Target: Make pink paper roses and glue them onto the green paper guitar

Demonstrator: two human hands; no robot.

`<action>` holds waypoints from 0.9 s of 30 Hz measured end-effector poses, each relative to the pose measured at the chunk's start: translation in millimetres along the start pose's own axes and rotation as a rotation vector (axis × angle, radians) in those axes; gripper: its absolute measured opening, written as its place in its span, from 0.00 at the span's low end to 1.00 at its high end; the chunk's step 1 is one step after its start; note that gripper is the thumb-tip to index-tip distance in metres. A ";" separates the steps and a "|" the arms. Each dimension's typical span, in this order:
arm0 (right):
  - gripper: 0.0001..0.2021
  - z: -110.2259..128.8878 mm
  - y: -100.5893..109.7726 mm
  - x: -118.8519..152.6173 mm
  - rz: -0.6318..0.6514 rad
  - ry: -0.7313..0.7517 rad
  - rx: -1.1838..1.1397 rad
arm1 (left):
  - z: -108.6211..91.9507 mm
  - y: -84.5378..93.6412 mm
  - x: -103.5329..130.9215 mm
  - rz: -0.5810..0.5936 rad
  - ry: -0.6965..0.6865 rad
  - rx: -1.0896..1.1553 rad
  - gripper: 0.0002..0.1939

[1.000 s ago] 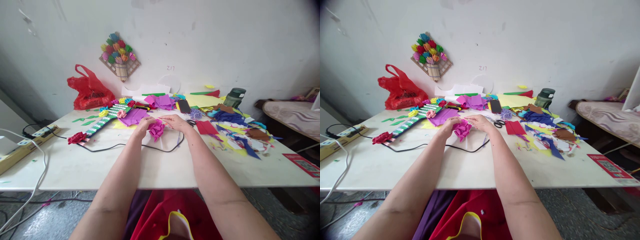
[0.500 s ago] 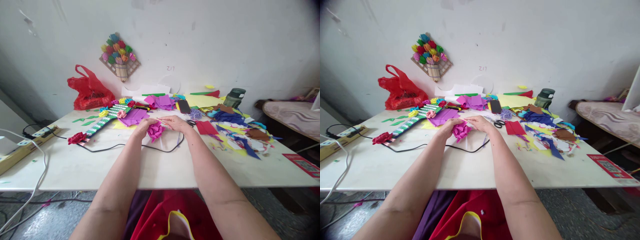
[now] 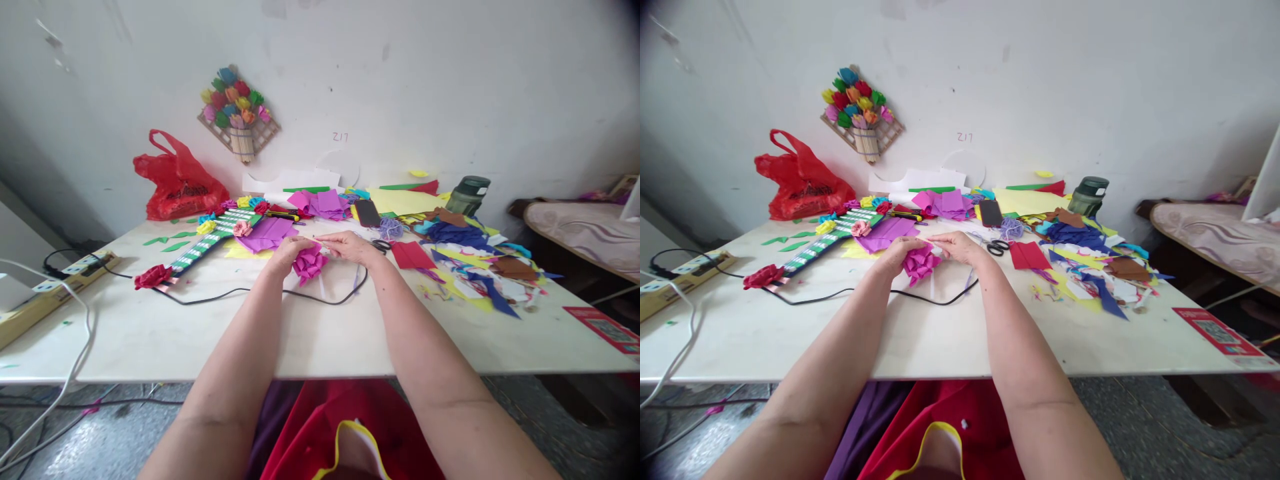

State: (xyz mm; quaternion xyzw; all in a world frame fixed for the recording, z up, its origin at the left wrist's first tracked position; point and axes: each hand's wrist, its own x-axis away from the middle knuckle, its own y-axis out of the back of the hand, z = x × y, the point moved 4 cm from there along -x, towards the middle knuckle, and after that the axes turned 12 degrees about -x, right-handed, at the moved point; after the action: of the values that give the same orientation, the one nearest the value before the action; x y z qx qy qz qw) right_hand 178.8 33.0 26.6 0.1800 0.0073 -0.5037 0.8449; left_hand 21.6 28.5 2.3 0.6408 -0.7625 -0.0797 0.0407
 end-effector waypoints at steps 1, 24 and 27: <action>0.20 0.5 -0.1 0.2 -0.005 0.000 0.002 | -0.5 -0.2 0.3 -0.001 -0.001 0.004 0.09; 0.17 8.8 -2.6 1.7 0.006 0.167 0.148 | 4.2 1.9 -4.0 -0.073 0.070 0.130 0.08; 0.16 10.8 -3.4 1.9 0.002 0.164 0.163 | 2.1 1.2 -2.1 -0.083 0.076 0.113 0.08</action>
State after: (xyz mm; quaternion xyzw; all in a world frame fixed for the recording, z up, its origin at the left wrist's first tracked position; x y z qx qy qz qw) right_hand 175.1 26.5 35.3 0.2889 0.0352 -0.4855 0.8244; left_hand 20.4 30.9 0.5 0.6755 -0.7366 -0.0138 0.0298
